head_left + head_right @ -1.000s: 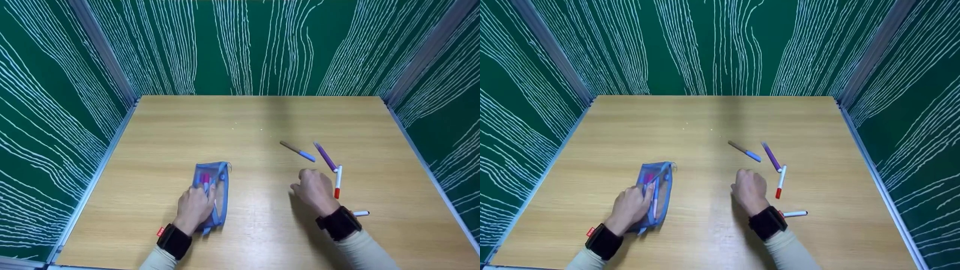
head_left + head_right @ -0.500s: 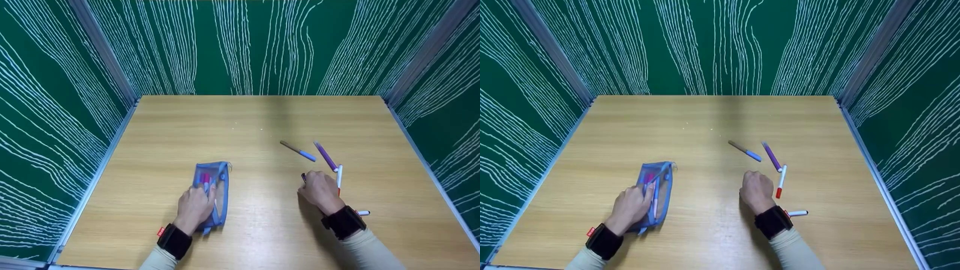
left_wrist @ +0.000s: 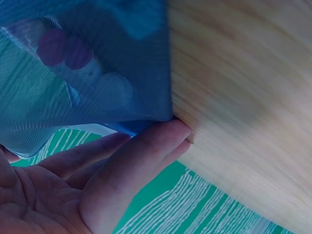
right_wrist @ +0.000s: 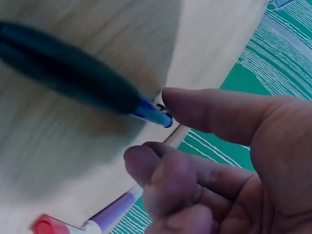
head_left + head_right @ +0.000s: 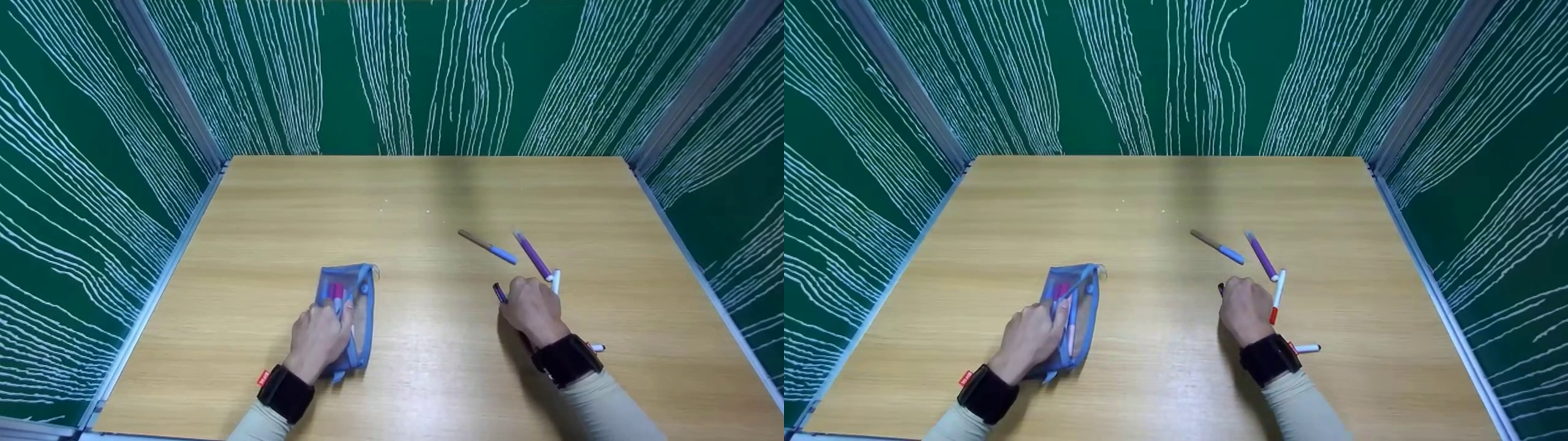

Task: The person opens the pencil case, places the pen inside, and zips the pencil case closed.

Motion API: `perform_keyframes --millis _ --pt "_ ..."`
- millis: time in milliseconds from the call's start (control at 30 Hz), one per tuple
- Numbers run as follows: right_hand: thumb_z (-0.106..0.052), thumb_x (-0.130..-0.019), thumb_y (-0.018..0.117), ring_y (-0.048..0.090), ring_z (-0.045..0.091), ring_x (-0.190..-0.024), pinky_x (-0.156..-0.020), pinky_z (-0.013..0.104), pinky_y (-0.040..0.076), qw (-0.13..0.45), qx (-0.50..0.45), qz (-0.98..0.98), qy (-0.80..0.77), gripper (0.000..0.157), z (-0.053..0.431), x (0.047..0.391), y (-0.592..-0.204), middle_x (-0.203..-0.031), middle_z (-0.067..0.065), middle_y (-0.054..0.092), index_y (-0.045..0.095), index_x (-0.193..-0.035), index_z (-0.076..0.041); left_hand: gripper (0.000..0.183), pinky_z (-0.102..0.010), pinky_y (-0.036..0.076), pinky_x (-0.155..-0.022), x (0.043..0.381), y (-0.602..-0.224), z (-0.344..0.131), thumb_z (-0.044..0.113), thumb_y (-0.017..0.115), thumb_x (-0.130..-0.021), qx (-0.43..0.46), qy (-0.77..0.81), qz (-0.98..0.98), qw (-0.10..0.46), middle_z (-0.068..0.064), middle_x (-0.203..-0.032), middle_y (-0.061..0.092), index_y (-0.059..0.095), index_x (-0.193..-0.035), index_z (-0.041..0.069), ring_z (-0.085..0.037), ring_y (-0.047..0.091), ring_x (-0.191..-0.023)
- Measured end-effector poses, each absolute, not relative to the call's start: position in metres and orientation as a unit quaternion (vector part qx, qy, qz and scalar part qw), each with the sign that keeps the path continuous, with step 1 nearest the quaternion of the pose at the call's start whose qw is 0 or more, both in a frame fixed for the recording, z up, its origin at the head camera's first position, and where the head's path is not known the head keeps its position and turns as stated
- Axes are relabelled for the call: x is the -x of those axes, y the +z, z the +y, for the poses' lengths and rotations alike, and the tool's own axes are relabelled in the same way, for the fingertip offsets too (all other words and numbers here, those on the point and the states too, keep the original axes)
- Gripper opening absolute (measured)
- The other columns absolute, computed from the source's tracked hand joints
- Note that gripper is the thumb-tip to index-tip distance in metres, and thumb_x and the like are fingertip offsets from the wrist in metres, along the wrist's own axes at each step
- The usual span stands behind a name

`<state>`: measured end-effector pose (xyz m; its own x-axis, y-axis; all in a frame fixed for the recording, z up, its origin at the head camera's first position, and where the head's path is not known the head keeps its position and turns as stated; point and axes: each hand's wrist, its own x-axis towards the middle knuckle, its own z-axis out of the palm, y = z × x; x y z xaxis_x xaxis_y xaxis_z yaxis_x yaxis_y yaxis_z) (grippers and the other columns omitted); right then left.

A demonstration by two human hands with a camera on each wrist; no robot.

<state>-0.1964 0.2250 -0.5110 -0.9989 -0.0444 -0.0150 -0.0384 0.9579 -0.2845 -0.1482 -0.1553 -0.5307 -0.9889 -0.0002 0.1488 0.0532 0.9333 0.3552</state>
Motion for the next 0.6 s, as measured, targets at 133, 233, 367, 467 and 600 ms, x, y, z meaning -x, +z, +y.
perform_keyframes --millis 133,233,367,467,600 --pt "-0.003 -0.080 0.062 0.061 0.032 -0.060 -0.052 0.050 0.051 0.015 0.021 0.989 -0.143 0.019 0.2270 0.1969 -0.5114 -0.069 0.016 0.060 0.052 -0.065 -0.006 0.052 -0.047 0.053 -0.056 0.1472 -0.5317 -0.1542 0.042 0.045 -0.106 0.014 -0.175 -0.980 0.091 -0.019 -0.073 0.062 0.061 -0.077 0.002 -0.034 0.064 -0.064" --pt "-0.003 -0.078 0.062 0.057 0.028 -0.057 -0.049 0.046 0.049 0.028 0.024 0.989 -0.142 0.019 0.2275 0.1957 -0.5106 -0.066 0.013 0.056 0.050 -0.064 -0.007 0.051 -0.048 0.054 -0.055 0.1471 -0.5319 -0.1541 0.042 0.046 -0.105 0.016 -0.175 -0.979 0.100 -0.021 -0.074 0.063 0.062 -0.079 0.001 -0.035 0.065 -0.065" --pt "-0.002 -0.077 0.063 0.053 0.024 -0.055 -0.046 0.040 0.046 0.050 0.028 0.988 -0.141 0.019 0.2267 0.1937 -0.5095 -0.065 0.009 0.053 0.050 -0.065 -0.007 0.050 -0.047 0.053 -0.055 0.1473 -0.5308 -0.1549 0.042 0.045 -0.105 0.015 -0.178 -0.979 0.096 -0.019 -0.073 0.062 0.060 -0.078 0.003 -0.033 0.064 -0.064" --pt "0.000 -0.077 0.062 0.055 0.025 -0.056 -0.047 0.041 0.048 0.055 0.031 0.987 -0.146 0.015 0.2250 0.1930 -0.5096 -0.066 0.010 0.055 0.052 -0.067 -0.006 0.050 -0.046 0.053 -0.056 0.1478 -0.5304 -0.1555 0.043 0.044 -0.106 0.013 -0.179 -0.980 0.088 -0.019 -0.073 0.062 0.059 -0.078 0.004 -0.032 0.064 -0.064" --pt "0.004 -0.075 0.059 0.056 0.025 -0.056 -0.047 0.040 0.048 0.054 0.029 0.985 -0.160 0.015 0.2216 0.1918 -0.5094 -0.067 0.011 0.055 0.052 -0.067 -0.005 0.050 -0.047 0.053 -0.057 0.1481 -0.5313 -0.1557 0.044 0.044 -0.106 0.011 -0.182 -0.980 0.084 -0.019 -0.073 0.062 0.058 -0.075 0.006 -0.032 0.064 -0.064"
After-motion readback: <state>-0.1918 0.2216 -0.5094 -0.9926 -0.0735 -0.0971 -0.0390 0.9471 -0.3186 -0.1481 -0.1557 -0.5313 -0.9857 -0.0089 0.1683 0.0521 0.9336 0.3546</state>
